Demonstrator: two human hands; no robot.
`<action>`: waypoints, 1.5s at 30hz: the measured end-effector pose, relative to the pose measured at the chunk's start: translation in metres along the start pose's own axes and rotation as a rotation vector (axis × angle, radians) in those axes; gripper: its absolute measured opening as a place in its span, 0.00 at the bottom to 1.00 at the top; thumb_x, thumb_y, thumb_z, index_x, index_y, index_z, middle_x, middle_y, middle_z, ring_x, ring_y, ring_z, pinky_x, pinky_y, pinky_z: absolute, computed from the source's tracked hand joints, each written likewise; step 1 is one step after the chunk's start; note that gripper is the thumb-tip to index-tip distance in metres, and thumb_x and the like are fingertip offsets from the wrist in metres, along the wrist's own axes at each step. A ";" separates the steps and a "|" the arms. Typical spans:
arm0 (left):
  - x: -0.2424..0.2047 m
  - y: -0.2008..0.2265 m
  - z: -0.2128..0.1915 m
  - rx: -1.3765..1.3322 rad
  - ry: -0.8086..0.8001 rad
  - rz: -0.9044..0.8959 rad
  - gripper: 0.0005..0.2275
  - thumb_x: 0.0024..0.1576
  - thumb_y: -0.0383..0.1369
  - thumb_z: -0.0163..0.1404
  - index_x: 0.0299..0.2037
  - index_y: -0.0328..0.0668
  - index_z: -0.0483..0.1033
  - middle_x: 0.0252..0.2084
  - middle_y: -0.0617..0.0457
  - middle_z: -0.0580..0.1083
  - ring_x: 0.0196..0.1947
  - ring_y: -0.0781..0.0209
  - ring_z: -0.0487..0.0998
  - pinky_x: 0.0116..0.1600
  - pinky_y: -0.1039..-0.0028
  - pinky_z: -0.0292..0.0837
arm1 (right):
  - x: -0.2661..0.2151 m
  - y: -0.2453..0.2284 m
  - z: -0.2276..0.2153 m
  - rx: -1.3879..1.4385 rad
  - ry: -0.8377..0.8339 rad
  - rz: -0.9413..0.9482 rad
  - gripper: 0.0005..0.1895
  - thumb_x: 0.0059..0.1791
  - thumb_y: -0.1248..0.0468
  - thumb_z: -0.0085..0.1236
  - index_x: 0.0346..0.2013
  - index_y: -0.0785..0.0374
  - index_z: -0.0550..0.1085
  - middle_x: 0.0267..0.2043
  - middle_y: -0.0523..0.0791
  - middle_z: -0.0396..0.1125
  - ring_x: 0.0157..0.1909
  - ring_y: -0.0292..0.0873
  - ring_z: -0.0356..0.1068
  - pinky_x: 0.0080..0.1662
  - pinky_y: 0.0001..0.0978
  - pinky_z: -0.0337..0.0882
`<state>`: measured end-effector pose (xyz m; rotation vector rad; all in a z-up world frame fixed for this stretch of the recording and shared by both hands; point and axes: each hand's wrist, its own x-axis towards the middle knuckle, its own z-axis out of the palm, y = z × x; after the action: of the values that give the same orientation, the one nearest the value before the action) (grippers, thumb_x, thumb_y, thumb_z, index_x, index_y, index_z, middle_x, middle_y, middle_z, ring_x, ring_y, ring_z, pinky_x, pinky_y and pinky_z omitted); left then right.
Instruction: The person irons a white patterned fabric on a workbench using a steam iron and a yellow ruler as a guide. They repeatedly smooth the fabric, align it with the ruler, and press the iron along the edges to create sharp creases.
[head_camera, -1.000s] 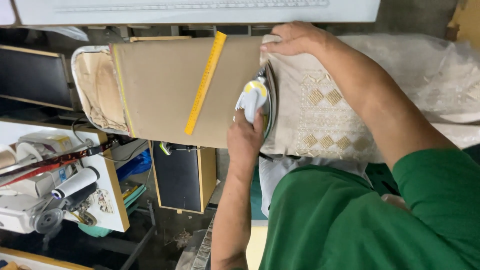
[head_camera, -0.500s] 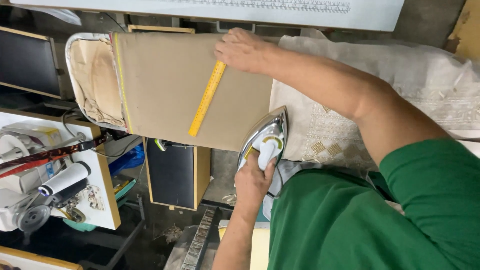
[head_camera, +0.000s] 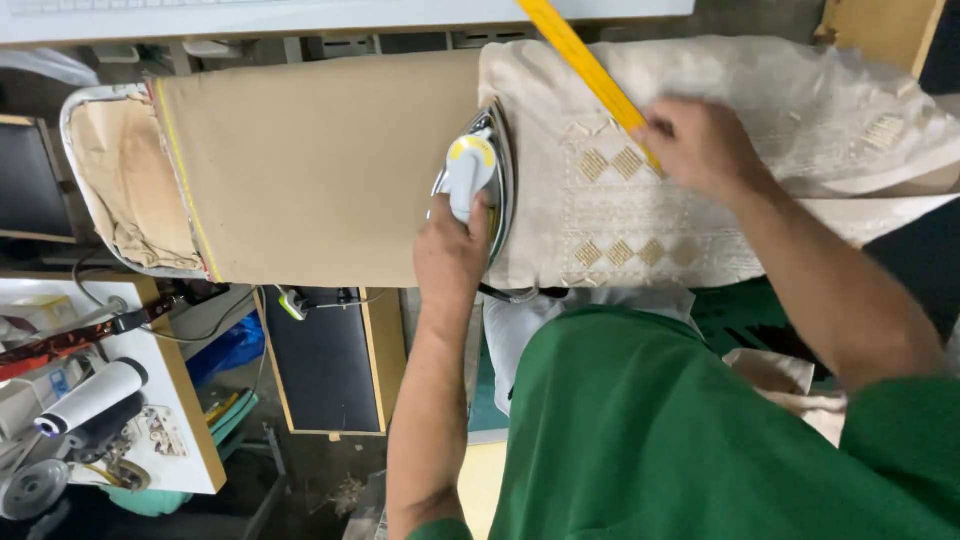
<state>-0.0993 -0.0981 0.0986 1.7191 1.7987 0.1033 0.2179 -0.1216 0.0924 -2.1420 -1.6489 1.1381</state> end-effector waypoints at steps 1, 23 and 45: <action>-0.007 -0.006 0.005 0.004 -0.002 0.010 0.24 0.62 0.54 0.41 0.49 0.38 0.72 0.32 0.32 0.78 0.32 0.23 0.76 0.35 0.40 0.68 | -0.015 0.018 0.009 0.005 0.009 0.005 0.07 0.60 0.66 0.58 0.37 0.61 0.75 0.27 0.44 0.69 0.23 0.38 0.65 0.23 0.30 0.64; -0.068 0.014 0.039 -0.018 -0.115 0.129 0.24 0.61 0.54 0.42 0.48 0.37 0.69 0.31 0.32 0.77 0.30 0.22 0.75 0.31 0.40 0.67 | 0.029 -0.003 0.041 -0.361 0.055 -0.108 0.32 0.60 0.49 0.27 0.78 0.54 0.48 0.81 0.56 0.35 0.79 0.67 0.33 0.71 0.67 0.24; -0.130 -0.041 0.038 0.048 -0.047 0.059 0.26 0.63 0.50 0.43 0.55 0.30 0.70 0.35 0.31 0.79 0.32 0.29 0.79 0.36 0.47 0.73 | 0.008 -0.002 0.035 -0.357 0.282 -0.237 0.34 0.63 0.58 0.50 0.79 0.65 0.49 0.79 0.62 0.44 0.77 0.66 0.37 0.70 0.65 0.35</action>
<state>-0.1242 -0.2377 0.0991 1.7933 1.7299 0.0443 0.1927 -0.1239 0.0663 -2.1021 -2.0139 0.4774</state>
